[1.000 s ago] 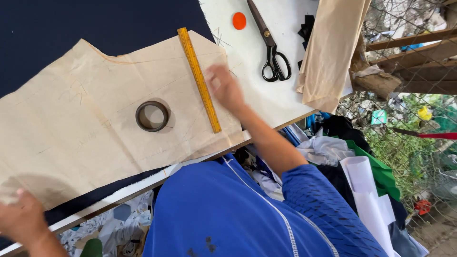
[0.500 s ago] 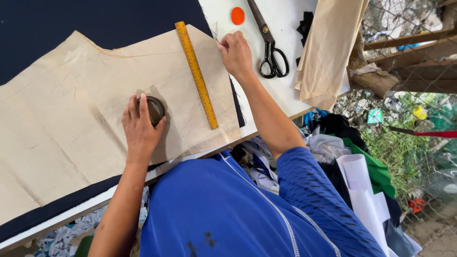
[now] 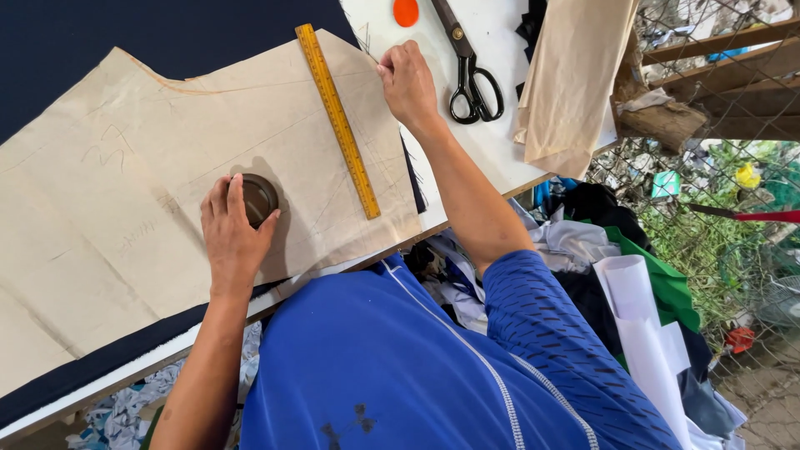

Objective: The person places a paper pattern on a dark fabric, secures it with tape, and uses a ruler and orange marker to trace lines along the pattern edges. The person then removes the pattern, leaving marked lines on the fabric.

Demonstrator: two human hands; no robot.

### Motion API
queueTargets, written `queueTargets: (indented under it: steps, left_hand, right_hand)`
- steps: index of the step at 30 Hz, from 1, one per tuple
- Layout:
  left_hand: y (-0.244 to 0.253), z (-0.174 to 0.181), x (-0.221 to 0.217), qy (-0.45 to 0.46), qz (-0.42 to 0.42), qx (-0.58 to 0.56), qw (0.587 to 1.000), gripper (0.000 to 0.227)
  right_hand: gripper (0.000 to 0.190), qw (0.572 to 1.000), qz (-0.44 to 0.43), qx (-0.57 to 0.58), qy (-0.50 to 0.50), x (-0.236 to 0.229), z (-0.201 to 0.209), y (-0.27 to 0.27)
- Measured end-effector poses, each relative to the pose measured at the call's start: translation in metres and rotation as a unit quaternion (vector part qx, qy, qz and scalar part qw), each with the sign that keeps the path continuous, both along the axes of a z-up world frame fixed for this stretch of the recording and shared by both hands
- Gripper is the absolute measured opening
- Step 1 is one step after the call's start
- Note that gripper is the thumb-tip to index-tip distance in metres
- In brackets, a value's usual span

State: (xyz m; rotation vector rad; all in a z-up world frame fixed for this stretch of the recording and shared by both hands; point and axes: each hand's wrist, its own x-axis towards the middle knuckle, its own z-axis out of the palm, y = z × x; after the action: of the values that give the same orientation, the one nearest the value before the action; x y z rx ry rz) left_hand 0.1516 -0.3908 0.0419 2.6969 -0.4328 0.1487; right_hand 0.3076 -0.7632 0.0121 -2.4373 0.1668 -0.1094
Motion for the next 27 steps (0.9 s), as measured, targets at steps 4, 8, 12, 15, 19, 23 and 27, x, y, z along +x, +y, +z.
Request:
queueTargets:
  steps: [4,8,12,15,19,23,27]
  left_hand:
    - [0.003,0.004,-0.001,0.008,0.006,-0.004,1.0,0.084]
    - [0.008,0.002,-0.001,-0.011,0.009,-0.004,1.0,0.085]
    - [0.011,0.003,-0.004,-0.001,0.017,0.002,1.0,0.084]
    - [0.009,0.002,-0.003,-0.003,0.02,0.003,1.0,0.083]
    - [0.008,0.004,-0.005,-0.002,0.03,0.004,1.0,0.084]
    - [0.015,-0.034,-0.001,-0.03,0.041,0.008,0.999,0.08]
    - [0.013,-0.05,-0.007,-0.051,0.067,-0.031,0.996,0.097]
  right_hand:
    - [0.013,1.0,-0.003,-0.005,0.005,0.0,0.003,0.0]
    - [0.015,1.0,-0.001,0.006,-0.007,-0.001,0.004,0.0]
    - [0.015,1.0,-0.006,0.012,-0.002,-0.002,0.004,0.001]
    - [0.014,1.0,-0.005,0.008,-0.004,-0.001,0.001,-0.001]
    - [0.02,0.998,0.02,-0.003,-0.058,-0.012,0.011,0.007]
    - [0.019,0.965,0.134,-0.022,-0.226,-0.039,0.02,0.076]
    - [0.059,0.956,0.183,-0.116,-0.196,-0.071,-0.013,0.158]
